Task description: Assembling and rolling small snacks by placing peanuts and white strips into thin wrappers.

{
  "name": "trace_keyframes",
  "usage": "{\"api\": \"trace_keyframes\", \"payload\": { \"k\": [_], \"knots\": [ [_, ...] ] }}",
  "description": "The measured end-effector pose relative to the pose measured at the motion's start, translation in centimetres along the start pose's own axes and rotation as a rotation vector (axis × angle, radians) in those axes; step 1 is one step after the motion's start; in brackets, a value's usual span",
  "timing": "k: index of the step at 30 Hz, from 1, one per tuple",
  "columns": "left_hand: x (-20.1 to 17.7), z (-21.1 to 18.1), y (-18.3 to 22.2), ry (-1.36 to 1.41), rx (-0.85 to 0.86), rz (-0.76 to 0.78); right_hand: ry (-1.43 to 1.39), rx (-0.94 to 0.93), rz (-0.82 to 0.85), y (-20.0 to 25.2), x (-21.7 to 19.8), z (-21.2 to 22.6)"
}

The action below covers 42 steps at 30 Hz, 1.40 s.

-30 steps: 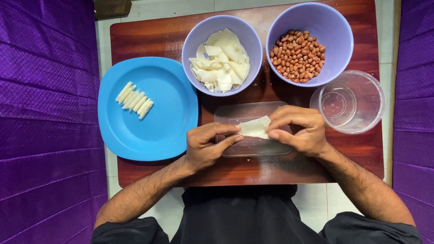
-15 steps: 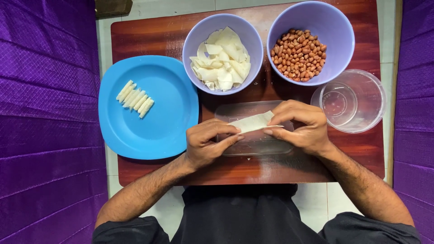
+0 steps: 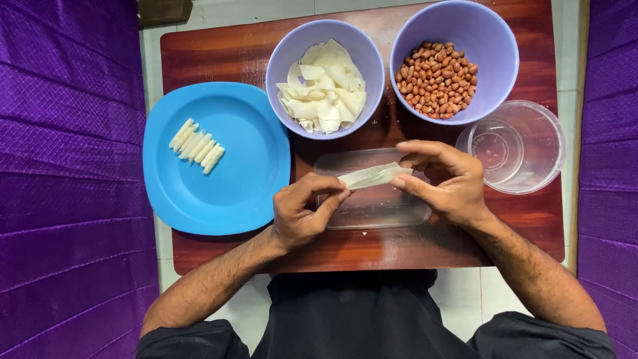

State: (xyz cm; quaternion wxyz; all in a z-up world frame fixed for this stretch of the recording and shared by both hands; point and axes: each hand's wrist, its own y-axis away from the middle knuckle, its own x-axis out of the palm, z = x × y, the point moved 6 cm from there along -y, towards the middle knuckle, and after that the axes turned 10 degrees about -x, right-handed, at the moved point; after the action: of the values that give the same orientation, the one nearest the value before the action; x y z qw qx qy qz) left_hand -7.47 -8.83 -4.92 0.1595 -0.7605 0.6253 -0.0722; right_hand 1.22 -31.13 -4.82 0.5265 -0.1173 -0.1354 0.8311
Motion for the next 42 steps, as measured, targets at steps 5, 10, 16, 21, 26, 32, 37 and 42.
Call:
{"api": "trace_keyframes", "payload": {
  "k": [5, 10, 16, 21, 26, 32, 37, 42],
  "knots": [
    [-0.2, 0.3, 0.3, -0.010, -0.015, -0.039, 0.024, -0.015, 0.054, -0.6, 0.6, 0.4],
    [-0.4, 0.0, -0.1, -0.030, 0.030, -0.023, 0.120, -0.112, 0.149, -1.3, 1.4, 1.5],
    [-0.2, -2.1, -1.1, -0.052, 0.105, 0.023, 0.051, -0.094, 0.139, -1.0, 1.1, 1.0],
    [-0.3, -1.2, -0.9, -0.034, 0.057, 0.003, 0.061, -0.108, 0.193, -1.2, 1.5, 1.3],
    [-0.3, 0.5, 0.1, -0.016, 0.043, -0.008, 0.058, -0.117, 0.226, -1.3, 2.0, 1.4],
    [-0.2, 0.4, 0.3, 0.047, 0.070, -0.016, 0.067, -0.164, 0.267, -1.2, 2.2, 1.4],
    [-0.5, 1.0, 0.9, 0.094, 0.115, -0.031, 0.014, -0.181, 0.300, -1.0, 2.0, 0.8],
    [0.1, -1.3, 0.1, 0.101, 0.126, 0.011, -0.029, -0.119, 0.270, -0.2, 1.3, 0.0]
  ]
}}
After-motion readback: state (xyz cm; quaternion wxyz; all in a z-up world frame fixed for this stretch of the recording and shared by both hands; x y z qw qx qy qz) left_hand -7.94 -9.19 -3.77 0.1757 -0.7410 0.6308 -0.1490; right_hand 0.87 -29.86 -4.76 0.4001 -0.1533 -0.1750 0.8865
